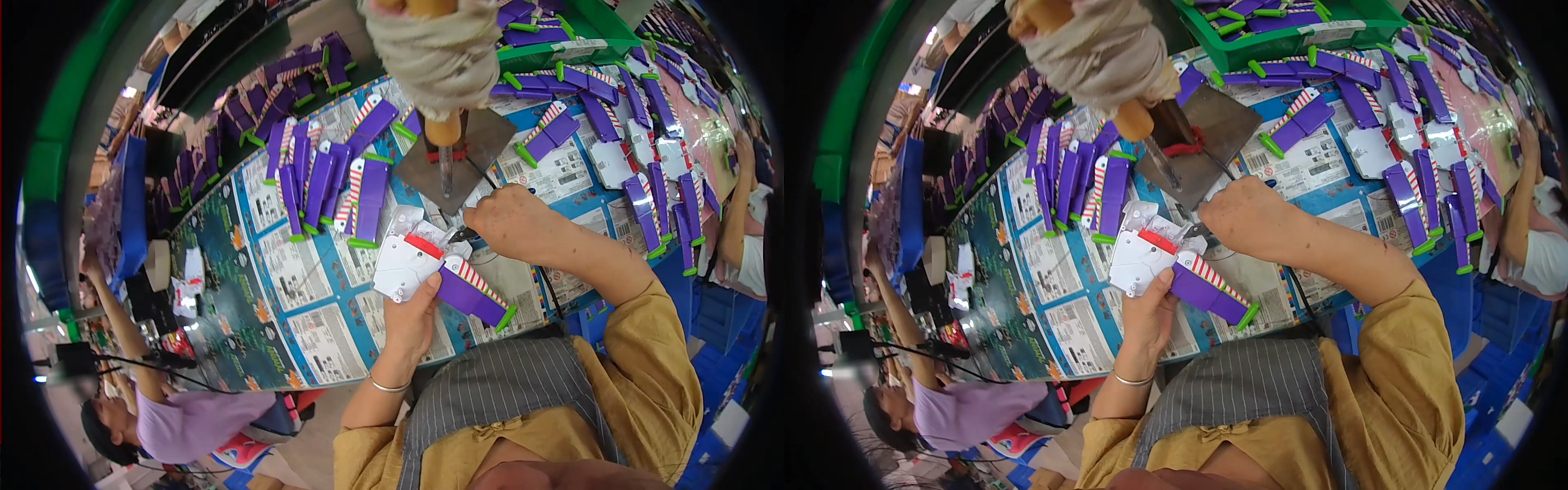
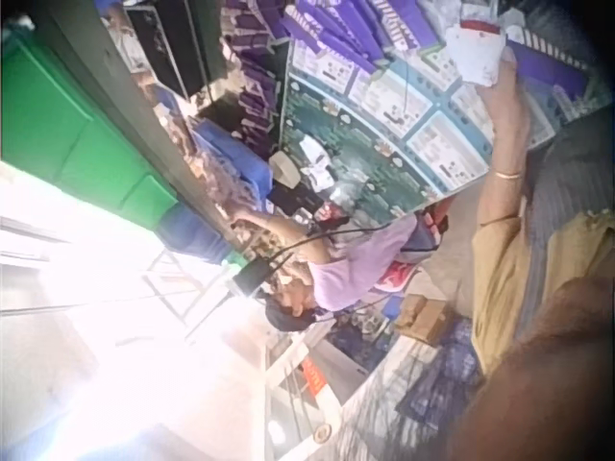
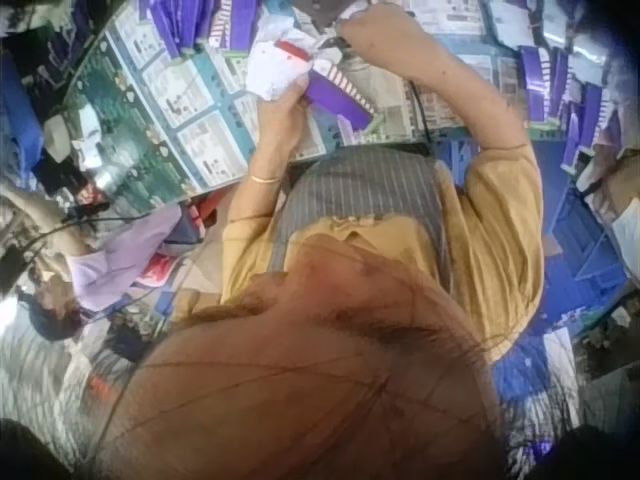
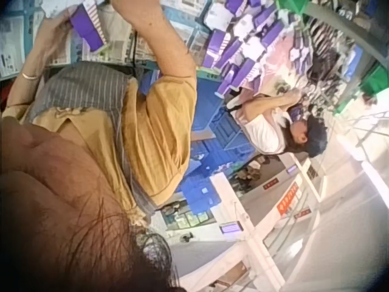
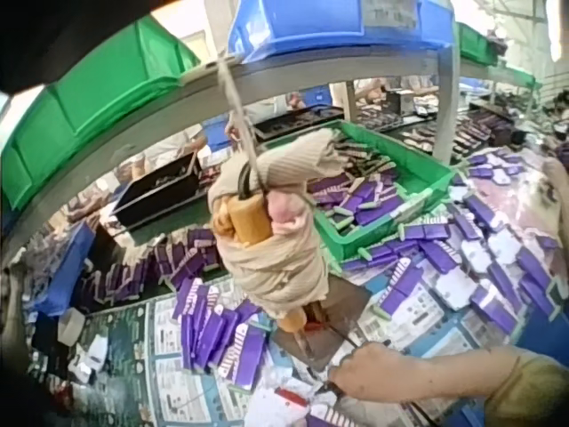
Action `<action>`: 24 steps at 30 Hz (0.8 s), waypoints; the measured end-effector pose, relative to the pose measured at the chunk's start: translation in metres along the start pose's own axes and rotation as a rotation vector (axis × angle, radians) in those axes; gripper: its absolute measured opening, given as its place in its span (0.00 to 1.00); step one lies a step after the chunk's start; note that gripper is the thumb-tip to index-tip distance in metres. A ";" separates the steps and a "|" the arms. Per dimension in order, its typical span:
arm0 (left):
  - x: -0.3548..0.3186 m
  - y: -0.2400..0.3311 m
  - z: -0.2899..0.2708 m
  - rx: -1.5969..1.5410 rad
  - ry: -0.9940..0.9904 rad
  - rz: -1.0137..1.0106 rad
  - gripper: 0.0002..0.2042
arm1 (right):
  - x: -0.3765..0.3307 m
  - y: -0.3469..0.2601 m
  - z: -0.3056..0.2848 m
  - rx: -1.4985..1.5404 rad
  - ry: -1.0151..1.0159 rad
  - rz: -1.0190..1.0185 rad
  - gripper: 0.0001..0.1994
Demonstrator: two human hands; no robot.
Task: The person assembles toy wing units by attaching wing pieces into plastic housings, trimming wires using pliers, and pressing parts against a mounted heated tool.
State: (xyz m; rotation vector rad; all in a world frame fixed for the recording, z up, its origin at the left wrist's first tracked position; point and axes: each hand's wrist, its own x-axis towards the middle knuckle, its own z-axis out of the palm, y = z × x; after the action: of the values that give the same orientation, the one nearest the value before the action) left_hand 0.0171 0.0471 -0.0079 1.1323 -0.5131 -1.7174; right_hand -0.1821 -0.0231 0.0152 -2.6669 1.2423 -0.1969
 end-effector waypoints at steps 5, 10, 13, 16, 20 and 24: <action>0.022 0.012 0.015 -0.116 -0.016 -0.090 0.19 | 0.010 0.010 -0.009 -0.029 0.004 0.159 0.04; 0.035 0.018 0.028 -0.096 -0.019 -0.061 0.18 | 0.018 0.025 -0.013 0.023 -0.139 0.267 0.06; 0.036 0.016 0.035 -0.072 -0.009 -0.042 0.18 | 0.018 0.035 -0.012 0.056 -0.146 0.261 0.08; 0.035 0.017 0.040 -0.044 -0.005 -0.015 0.18 | 0.018 0.037 -0.013 0.085 -0.172 0.252 0.08; 0.034 0.019 0.041 -0.049 0.007 0.006 0.18 | 0.018 0.037 -0.011 0.098 -0.150 0.241 0.08; 0.031 0.018 0.043 -0.056 0.025 0.022 0.18 | 0.019 0.038 -0.009 0.120 -0.155 0.231 0.08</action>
State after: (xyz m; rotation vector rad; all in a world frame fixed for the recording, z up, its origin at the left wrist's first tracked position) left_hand -0.0139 0.0045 0.0122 1.1026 -0.4575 -1.6864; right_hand -0.2005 -0.0628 0.0163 -2.3646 1.4251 -0.0294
